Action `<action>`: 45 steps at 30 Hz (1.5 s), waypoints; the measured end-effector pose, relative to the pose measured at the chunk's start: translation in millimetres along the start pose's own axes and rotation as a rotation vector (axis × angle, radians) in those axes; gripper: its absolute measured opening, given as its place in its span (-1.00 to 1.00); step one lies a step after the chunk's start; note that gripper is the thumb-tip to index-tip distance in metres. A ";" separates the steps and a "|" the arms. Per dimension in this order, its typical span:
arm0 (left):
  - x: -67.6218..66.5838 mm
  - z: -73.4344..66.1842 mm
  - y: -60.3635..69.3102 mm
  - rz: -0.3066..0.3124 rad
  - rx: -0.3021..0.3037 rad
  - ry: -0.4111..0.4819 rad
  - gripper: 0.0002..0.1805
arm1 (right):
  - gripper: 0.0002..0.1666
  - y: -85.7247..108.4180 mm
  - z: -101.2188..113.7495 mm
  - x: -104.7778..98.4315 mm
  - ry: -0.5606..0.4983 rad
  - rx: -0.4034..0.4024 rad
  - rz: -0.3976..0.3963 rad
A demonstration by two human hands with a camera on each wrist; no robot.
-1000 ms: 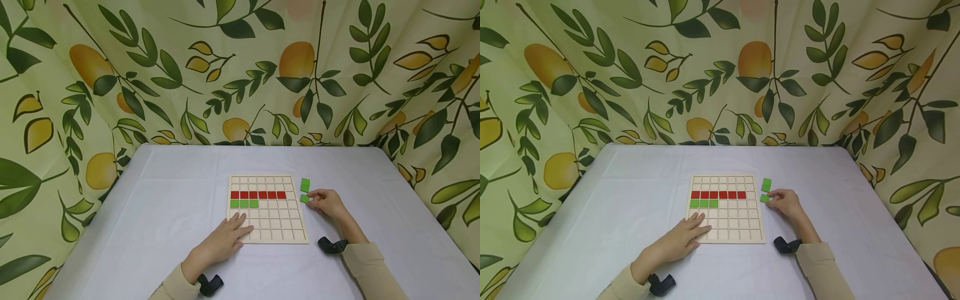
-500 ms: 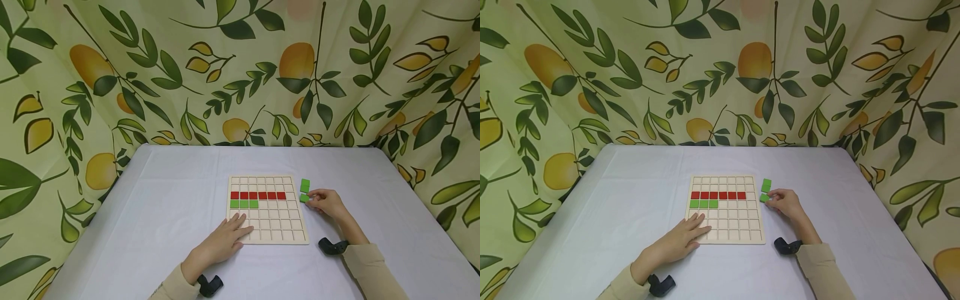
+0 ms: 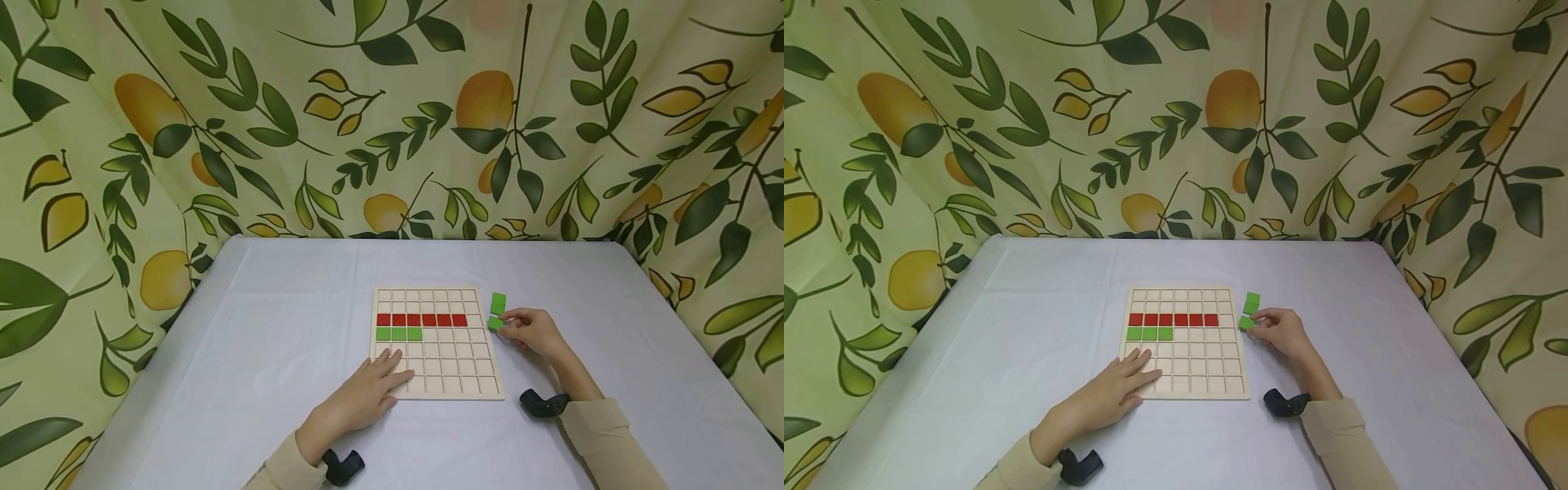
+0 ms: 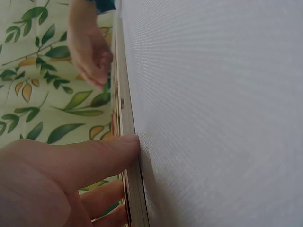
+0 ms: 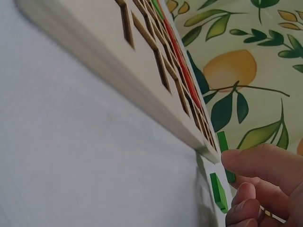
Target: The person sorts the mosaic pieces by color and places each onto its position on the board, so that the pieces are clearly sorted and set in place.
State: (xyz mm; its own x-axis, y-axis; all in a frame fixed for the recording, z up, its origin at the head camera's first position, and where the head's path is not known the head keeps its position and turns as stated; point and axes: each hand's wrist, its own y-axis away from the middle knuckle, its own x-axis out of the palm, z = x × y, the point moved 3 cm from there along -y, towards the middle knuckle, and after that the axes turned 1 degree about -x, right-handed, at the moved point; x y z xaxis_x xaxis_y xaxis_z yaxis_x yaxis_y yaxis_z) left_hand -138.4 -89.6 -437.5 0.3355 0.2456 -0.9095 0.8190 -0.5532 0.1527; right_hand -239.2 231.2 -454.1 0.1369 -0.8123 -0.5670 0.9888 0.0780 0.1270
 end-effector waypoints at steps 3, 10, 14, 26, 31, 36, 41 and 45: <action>0.3 0.3 -0.2 0.002 -0.001 -0.002 -0.47 | -0.57 1.2 3.7 0.9 -0.001 -0.016 0.006; 1.2 0.8 -0.3 0.004 -0.002 0.001 -0.47 | -0.59 1.4 9.9 3.1 0.003 -0.053 0.016; 1.5 0.8 0.0 0.007 -0.005 0.001 -0.46 | -0.60 1.1 10.9 4.4 0.003 -0.065 0.018; 1.2 0.6 -0.3 0.006 0.000 -0.009 -0.47 | -0.62 1.0 14.1 10.4 0.006 -0.053 0.028; 1.2 0.6 -0.4 0.006 0.002 -0.008 -0.47 | -0.61 2.0 16.7 11.6 -0.002 -0.060 0.033; 0.5 -0.1 -0.6 0.007 0.001 -0.011 -0.47 | -0.60 3.3 19.1 14.9 -0.019 -0.073 0.043; -0.3 -1.0 -0.2 0.009 0.000 -0.015 -0.47 | -0.60 3.6 21.0 18.9 -0.023 -0.075 0.041; -0.9 -1.5 0.2 0.005 0.002 -0.012 -0.47 | -0.60 3.5 21.9 20.9 -0.023 -0.072 0.038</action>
State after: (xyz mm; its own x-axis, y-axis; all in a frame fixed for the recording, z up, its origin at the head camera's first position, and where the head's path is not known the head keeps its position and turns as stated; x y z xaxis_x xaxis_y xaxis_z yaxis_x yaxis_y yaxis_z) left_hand -137.9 -88.7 -436.1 0.3341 0.2331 -0.9133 0.8165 -0.5556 0.1569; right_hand -234.2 201.8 -447.6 0.1741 -0.8209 -0.5439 0.9847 0.1497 0.0892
